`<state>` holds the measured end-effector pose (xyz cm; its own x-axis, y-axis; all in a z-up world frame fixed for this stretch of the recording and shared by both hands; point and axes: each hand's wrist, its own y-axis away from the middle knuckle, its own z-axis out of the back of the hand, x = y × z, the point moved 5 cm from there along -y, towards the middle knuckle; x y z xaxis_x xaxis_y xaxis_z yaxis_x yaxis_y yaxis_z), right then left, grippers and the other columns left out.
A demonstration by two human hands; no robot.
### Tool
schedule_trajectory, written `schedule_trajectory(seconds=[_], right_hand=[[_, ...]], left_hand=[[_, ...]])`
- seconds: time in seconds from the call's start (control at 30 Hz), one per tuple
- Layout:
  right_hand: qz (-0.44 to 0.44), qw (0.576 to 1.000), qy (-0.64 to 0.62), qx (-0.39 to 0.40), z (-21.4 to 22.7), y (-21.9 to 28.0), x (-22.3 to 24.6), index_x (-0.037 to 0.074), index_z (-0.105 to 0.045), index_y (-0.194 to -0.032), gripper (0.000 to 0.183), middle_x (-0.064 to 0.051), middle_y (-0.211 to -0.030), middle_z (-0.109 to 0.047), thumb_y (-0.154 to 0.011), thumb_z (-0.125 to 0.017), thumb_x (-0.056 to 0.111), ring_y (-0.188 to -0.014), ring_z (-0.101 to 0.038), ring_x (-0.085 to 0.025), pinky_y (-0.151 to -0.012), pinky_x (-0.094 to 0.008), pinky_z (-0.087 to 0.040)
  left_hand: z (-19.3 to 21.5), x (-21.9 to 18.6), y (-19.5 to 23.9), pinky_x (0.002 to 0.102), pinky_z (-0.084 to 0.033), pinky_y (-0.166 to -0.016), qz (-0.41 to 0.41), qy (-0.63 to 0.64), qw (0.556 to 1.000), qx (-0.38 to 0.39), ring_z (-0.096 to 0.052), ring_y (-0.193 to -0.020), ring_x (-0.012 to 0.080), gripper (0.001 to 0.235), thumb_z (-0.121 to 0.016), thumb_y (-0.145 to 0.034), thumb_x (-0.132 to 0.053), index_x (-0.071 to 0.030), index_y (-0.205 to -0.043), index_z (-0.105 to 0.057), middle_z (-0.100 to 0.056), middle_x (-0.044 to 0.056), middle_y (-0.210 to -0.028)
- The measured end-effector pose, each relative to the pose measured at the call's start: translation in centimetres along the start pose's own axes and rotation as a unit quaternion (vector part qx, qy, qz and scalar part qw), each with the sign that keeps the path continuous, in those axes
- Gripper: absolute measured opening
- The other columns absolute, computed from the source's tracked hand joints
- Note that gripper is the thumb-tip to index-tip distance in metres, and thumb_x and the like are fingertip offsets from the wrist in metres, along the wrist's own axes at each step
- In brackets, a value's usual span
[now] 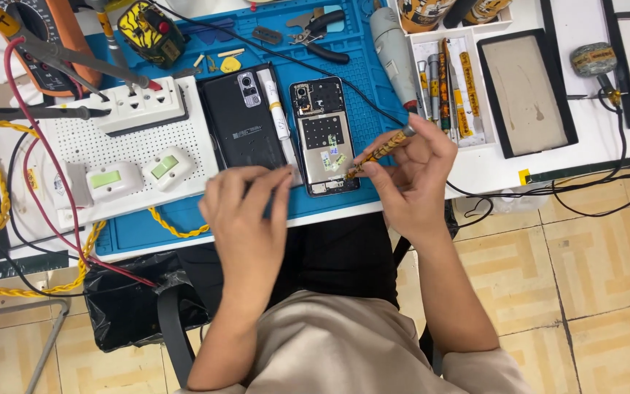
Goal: The person uses a soldering iron to work on the internal components of a disassembled mobile phone. They hold the phone with one hand while applying the soldering iron to the circuit board with the other, occasionally adjusting the phone's position on the workbench.
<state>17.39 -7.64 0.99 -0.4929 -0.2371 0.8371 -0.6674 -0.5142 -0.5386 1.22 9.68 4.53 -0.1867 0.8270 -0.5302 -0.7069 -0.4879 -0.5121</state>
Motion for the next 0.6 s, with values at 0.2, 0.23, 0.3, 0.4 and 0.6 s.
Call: schedule_trajectory(seconds=[0.2,0.23,0.3,0.4,0.6], right_hand=[[-0.017,1.000,0.005,0.014,-0.9,0.0,0.2,0.006,-0.021,-0.162,0.074,-0.024,-0.116,-0.066,-0.108,-0.068,-0.011,-0.104,-0.078,-0.038,-0.083,-0.049,-0.075],[-0.017,1.000,0.006,0.014,-0.9,0.0,0.1,0.006,-0.021,-0.162,0.074,-0.024,-0.116,-0.066,-0.108,-0.068,-0.011,-0.104,-0.078,-0.038,-0.083,-0.049,-0.075],[-0.017,1.000,0.017,0.014,-0.9,0.1,0.0,0.006,-0.021,-0.161,0.074,-0.024,-0.116,-0.067,-0.107,-0.068,-0.012,-0.103,-0.078,-0.037,-0.083,-0.048,-0.075],[-0.018,0.999,0.020,0.017,-0.8,0.1,-0.2,0.006,-0.021,-0.161,0.073,-0.023,-0.117,-0.066,-0.107,-0.068,-0.012,-0.103,-0.078,-0.037,-0.083,-0.048,-0.076],[0.087,0.991,0.095,0.022,-1.2,0.4,-0.5,0.002,-0.036,-0.149,0.071,-0.019,-0.109,-0.069,-0.096,-0.080,-0.015,-0.096,-0.080,-0.038,-0.078,-0.049,-0.076]], left_hand=[[1.2,1.5,-1.1,0.050,-0.043,-0.098,0.038,-0.046,0.998,-0.004,-0.059,-0.120,0.0338,0.021,-0.082,-0.107,-0.002,-0.012,-0.125,-0.088,-0.068,0.008,-0.109],[1.1,1.3,-1.2,0.050,-0.043,-0.098,0.038,-0.046,0.998,-0.004,-0.059,-0.120,0.0338,0.021,-0.082,-0.107,-0.002,-0.012,-0.125,-0.088,-0.068,0.008,-0.109],[0.9,1.0,-1.4,0.052,-0.044,-0.102,0.047,-0.029,0.998,-0.002,-0.058,-0.122,0.0341,0.023,-0.082,-0.107,-0.002,-0.010,-0.127,-0.088,-0.070,0.010,-0.110],[0.5,1.3,-1.1,0.052,-0.043,-0.104,0.040,-0.032,0.999,-0.001,-0.057,-0.124,0.0338,0.023,-0.082,-0.107,-0.003,-0.011,-0.128,-0.088,-0.070,0.009,-0.112],[0.2,0.4,-1.1,0.051,-0.048,-0.107,0.006,0.051,0.999,-0.017,-0.061,-0.126,0.0323,0.024,-0.080,-0.106,-0.003,-0.012,-0.126,-0.086,-0.069,0.005,-0.112]])
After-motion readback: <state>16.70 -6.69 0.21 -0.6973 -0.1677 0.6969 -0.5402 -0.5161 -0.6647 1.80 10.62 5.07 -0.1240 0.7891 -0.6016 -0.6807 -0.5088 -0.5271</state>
